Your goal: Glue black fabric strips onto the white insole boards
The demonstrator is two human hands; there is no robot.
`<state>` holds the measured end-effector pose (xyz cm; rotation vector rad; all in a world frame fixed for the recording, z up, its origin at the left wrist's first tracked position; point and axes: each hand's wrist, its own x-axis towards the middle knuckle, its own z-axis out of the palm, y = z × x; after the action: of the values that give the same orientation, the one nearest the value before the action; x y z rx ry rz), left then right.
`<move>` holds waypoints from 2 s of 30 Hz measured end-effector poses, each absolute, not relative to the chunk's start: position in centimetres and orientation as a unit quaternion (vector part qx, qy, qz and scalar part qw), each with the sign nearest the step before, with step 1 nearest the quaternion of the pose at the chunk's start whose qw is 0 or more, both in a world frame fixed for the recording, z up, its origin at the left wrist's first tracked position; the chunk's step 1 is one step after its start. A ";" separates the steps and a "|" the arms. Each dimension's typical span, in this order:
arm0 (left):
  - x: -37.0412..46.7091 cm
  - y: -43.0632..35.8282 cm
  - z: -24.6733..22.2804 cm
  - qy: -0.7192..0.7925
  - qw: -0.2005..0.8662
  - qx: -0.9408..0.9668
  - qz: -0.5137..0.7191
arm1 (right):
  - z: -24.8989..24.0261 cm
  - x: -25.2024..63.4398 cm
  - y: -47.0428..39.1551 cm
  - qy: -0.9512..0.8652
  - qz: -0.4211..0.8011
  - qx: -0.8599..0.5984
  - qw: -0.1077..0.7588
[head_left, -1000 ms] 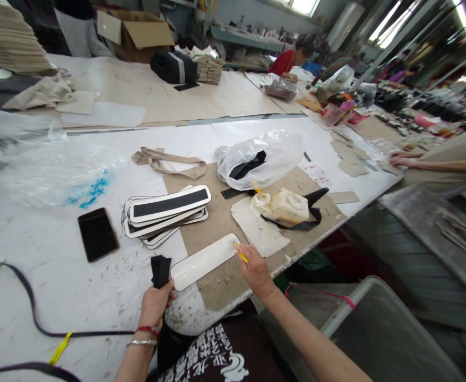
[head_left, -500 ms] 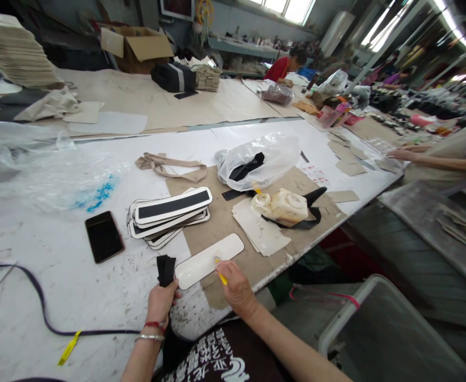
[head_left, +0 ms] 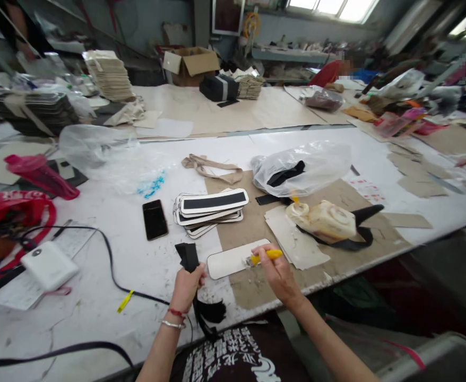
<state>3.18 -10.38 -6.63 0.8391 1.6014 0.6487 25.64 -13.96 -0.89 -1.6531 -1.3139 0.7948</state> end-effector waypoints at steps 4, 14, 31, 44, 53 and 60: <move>3.9 -11.2 -3.2 0.566 0.665 0.375 0.311 | -0.1 23.8 -12.3 -0.565 0.379 -0.628 0.379; 5.4 -11.7 0.5 0.495 0.734 0.354 0.303 | 1.4 18.6 -10.4 -0.480 0.585 -0.536 0.375; 6.4 -13.0 -1.8 0.458 0.761 0.373 0.268 | 3.6 22.7 -9.0 -0.222 0.564 -0.548 0.576; 2.4 -13.6 -7.7 0.682 0.610 0.261 0.308 | -0.3 31.6 -10.9 -0.678 0.330 -0.656 0.038; 4.7 -11.6 -8.8 0.715 0.584 0.256 0.286 | -4.9 22.7 -7.3 -0.790 0.307 -0.523 -0.085; 5.5 -11.2 -9.2 0.736 0.577 0.259 0.242 | -6.4 21.4 -5.9 -0.807 0.279 -0.503 -0.136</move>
<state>5.46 -11.18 -9.22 0.6060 1.7218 0.5654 21.39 -5.89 -6.40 -1.7331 -2.7802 0.9601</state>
